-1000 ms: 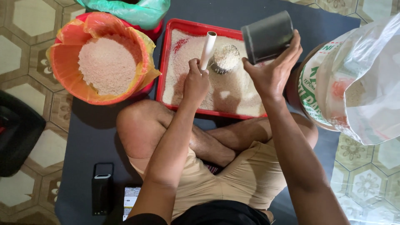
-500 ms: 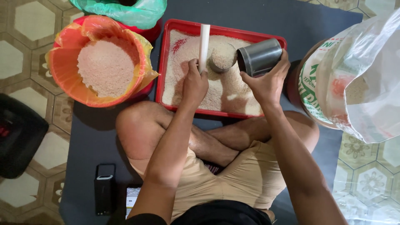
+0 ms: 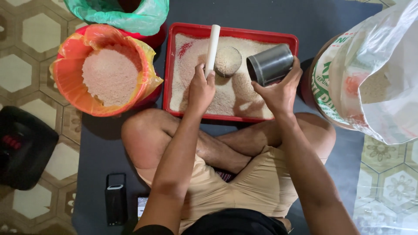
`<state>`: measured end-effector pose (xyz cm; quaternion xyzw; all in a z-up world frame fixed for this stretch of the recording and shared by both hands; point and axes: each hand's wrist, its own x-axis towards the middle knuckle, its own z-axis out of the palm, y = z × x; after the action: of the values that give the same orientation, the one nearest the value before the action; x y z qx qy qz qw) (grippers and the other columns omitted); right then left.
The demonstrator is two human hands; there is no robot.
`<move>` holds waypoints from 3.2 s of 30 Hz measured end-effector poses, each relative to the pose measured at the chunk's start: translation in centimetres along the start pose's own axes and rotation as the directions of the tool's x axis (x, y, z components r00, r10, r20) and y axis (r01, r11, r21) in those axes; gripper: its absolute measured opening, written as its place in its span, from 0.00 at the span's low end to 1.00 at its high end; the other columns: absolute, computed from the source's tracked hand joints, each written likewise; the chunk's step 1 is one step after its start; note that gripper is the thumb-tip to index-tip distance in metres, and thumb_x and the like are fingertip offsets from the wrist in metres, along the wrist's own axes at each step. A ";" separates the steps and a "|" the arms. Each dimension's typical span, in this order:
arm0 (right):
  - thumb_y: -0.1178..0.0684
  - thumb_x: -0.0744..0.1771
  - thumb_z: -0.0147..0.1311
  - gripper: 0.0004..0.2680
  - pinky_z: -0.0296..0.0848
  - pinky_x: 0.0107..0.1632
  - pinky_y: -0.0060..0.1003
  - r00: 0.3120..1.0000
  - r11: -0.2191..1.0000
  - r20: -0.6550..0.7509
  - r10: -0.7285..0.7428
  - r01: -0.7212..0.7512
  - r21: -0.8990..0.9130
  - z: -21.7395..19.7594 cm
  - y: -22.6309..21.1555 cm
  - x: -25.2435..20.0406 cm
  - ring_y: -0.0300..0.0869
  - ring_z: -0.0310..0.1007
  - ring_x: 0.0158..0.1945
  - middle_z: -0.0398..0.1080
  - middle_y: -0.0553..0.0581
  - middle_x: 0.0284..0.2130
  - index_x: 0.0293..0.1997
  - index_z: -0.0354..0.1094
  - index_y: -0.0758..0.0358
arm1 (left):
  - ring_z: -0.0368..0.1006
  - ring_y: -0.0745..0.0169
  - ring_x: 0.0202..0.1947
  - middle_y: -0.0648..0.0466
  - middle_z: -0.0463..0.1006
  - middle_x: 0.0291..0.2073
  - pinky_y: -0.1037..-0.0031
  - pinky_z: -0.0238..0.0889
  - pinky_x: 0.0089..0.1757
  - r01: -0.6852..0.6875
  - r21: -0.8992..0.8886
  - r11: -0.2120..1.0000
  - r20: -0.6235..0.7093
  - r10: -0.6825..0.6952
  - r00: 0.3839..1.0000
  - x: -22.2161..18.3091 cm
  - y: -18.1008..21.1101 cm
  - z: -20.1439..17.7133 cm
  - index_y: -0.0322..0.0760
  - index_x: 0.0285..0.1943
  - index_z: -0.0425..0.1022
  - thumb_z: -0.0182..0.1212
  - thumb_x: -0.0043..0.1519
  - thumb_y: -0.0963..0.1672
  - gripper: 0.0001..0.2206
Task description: The person measures the granular substance from a tray using a metal cup and then transfers it into containers.
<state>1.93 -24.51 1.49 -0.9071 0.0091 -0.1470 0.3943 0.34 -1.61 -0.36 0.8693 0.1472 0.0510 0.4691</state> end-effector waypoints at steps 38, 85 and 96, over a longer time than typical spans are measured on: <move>0.40 0.52 0.85 0.46 0.60 0.70 0.48 0.921 0.927 -0.110 0.375 -0.368 0.076 3.1 8.4 0.8 0.57 0.63 0.67 0.60 0.68 0.59 0.70 0.49 0.61 | 0.79 0.31 0.45 0.31 0.79 0.42 0.49 0.75 0.43 -0.071 0.096 0.993 0.190 0.052 0.980 -1.6 2.1 -0.9 0.36 0.60 0.64 0.51 0.68 0.49 0.16; 0.33 0.52 0.83 0.47 0.60 0.71 0.51 0.894 0.895 -0.030 0.447 -0.447 0.005 3.3 9.4 0.9 0.60 0.62 0.68 0.60 0.70 0.61 0.70 0.48 0.61 | 0.75 0.28 0.51 0.35 0.75 0.51 0.42 0.71 0.49 -0.049 0.068 0.997 0.043 0.046 0.998 0.3 0.4 -0.1 0.39 0.64 0.62 0.48 0.70 0.47 0.15; 0.37 0.51 0.84 0.46 0.61 0.70 0.48 0.889 0.889 -0.020 0.457 -0.457 0.034 3.3 9.0 0.8 0.57 0.63 0.68 0.60 0.67 0.60 0.69 0.50 0.59 | 0.79 0.37 0.46 0.43 0.78 0.44 0.51 0.74 0.45 -0.121 0.083 0.989 -0.011 0.122 0.992 0.2 0.0 0.5 0.44 0.60 0.70 0.53 0.67 0.47 0.13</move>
<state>4.55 -28.48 -6.94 -0.8716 0.2255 -0.0628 0.4307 0.70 -1.95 -0.61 0.8947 0.0996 0.0802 0.4280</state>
